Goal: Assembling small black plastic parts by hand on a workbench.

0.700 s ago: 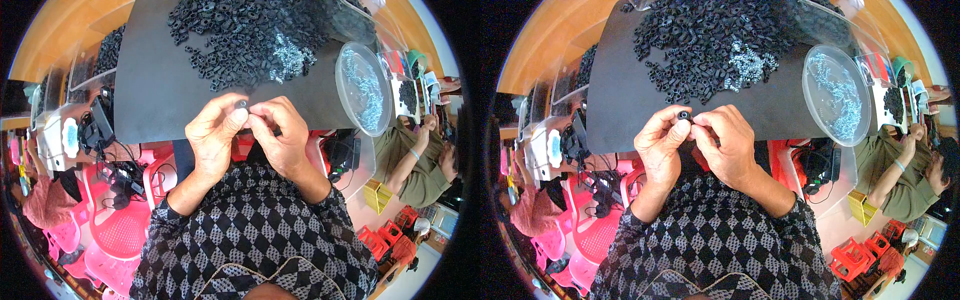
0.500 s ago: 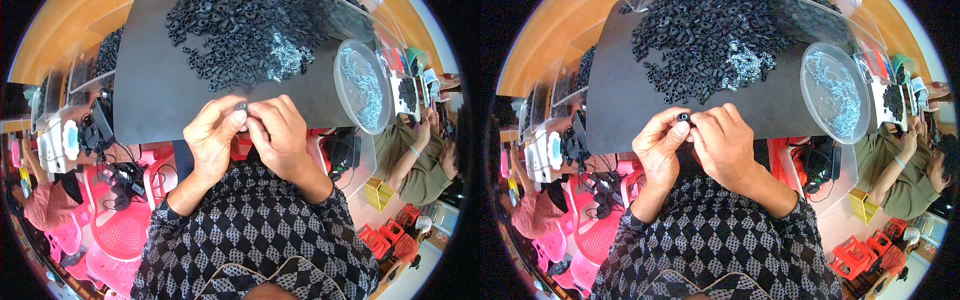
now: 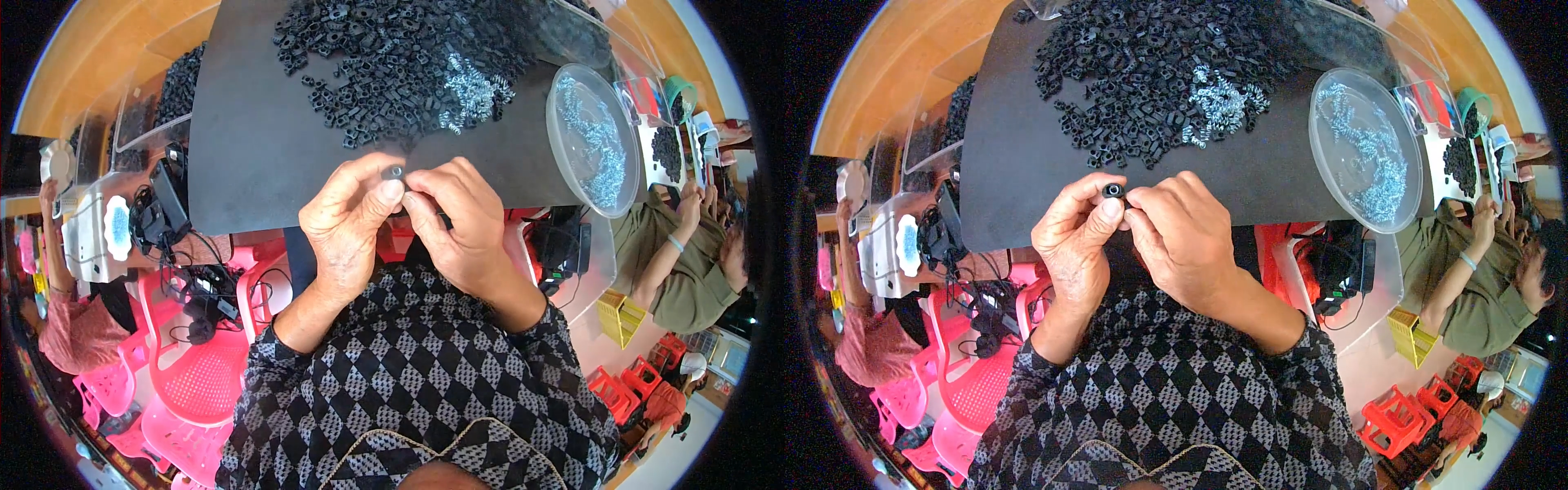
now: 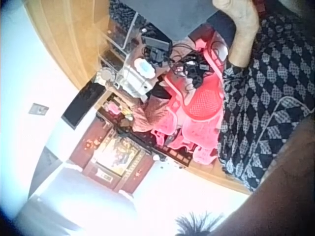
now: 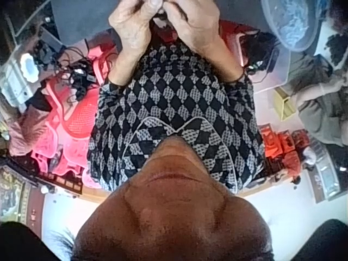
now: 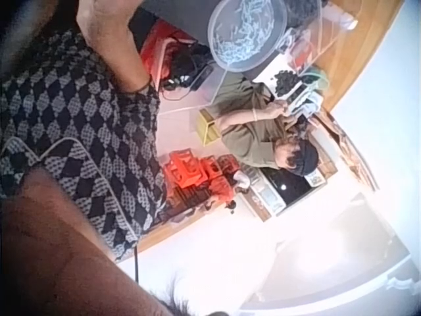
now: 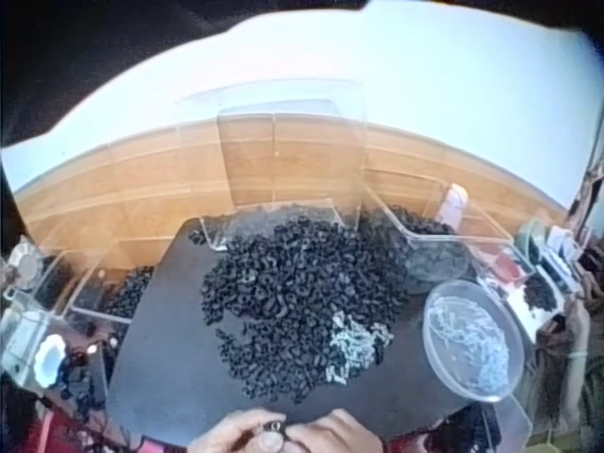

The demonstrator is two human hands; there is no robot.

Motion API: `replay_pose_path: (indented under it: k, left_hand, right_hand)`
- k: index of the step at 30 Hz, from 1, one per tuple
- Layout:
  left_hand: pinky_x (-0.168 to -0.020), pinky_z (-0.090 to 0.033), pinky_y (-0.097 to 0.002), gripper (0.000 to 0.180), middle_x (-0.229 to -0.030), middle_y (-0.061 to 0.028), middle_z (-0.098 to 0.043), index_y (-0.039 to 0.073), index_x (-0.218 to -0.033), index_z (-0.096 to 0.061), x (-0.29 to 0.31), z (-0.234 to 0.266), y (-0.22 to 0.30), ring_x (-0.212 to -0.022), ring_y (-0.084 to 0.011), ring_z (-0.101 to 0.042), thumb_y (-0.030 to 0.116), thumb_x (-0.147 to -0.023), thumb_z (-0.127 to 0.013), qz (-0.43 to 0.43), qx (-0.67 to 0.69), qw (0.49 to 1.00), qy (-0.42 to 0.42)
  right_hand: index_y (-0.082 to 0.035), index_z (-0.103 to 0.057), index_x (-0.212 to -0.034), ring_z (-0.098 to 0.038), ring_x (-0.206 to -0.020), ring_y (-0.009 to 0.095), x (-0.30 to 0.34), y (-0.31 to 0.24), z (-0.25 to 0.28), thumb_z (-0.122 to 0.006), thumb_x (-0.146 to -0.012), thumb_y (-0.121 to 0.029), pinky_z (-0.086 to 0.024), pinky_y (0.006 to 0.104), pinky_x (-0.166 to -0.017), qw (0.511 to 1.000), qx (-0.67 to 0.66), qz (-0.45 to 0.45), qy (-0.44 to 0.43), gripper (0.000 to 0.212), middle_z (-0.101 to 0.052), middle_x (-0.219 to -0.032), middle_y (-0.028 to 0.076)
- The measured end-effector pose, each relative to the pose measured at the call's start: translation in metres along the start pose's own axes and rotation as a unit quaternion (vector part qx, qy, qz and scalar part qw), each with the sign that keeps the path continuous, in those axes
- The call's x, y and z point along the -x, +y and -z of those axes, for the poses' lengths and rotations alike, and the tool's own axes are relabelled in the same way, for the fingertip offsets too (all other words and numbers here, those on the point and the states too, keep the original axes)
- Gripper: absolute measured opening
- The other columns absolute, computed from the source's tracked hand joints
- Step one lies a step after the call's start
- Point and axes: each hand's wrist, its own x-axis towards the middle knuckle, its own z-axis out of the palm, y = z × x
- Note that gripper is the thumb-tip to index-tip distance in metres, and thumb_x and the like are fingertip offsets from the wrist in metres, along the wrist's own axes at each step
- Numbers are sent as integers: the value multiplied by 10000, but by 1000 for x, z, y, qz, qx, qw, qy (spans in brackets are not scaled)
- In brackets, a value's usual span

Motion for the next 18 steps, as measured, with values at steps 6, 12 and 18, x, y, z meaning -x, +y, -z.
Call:
replay_pose_path:
  k: [6,12,18]
  left_hand:
    - [-650,-477,-192,195,-856,-45,-597,-39,-1004,-647,0,15,3,-711,-85,-568,33,-823,-654,46,-62,993,-87]
    - [-655,-484,-208,190,-838,-56,-599,-45,-1004,-642,0,14,2,-719,-99,-580,41,-835,-639,46,-50,991,-117]
    - [-634,-480,-206,141,-826,-40,-604,-37,-961,-642,1,13,0,-705,-90,-567,34,-840,-628,16,-100,987,-122]
  right_hand:
    - [-29,-602,-814,-522,-568,245,-2,2,18,-662,-702,-4,-405,342,-510,993,-37,-38,-101,129,-554,-683,87]
    - [62,-620,-894,-550,-695,79,-5,-4,30,-604,-810,40,-423,199,-612,926,-252,-267,-85,88,-592,-784,38]
    - [36,-622,-860,-614,-682,93,-7,-3,23,-605,-815,9,-474,206,-581,937,-246,-232,-86,55,-616,-759,64]
